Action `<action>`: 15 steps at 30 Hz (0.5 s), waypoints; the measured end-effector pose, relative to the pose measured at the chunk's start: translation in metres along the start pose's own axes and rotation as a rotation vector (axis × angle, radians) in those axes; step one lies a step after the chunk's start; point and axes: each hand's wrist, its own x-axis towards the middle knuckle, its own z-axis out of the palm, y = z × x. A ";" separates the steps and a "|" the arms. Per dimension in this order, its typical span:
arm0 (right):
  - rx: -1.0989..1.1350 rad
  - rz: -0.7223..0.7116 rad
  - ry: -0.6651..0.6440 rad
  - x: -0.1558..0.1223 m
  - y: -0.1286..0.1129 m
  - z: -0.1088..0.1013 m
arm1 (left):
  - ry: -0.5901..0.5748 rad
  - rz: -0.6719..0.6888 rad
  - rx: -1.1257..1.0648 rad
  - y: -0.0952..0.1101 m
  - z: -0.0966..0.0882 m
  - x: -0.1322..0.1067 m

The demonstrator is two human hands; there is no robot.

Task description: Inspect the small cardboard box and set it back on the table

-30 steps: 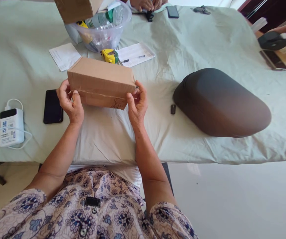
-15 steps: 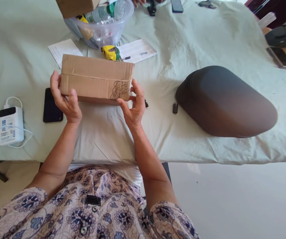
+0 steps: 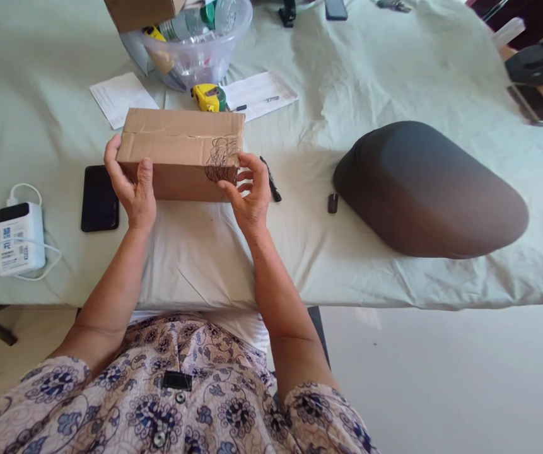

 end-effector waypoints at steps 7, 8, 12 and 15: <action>0.023 0.042 0.080 0.007 0.014 0.021 | -0.032 -0.040 -0.052 -0.002 0.000 0.002; 0.017 0.049 0.079 0.007 0.015 0.023 | -0.036 -0.040 -0.045 -0.004 0.000 0.003; -0.029 0.028 0.081 0.003 0.016 0.024 | -0.032 -0.023 -0.035 -0.007 0.000 0.003; -0.065 -0.030 0.063 0.001 0.013 0.021 | -0.029 -0.034 -0.061 -0.005 0.002 0.002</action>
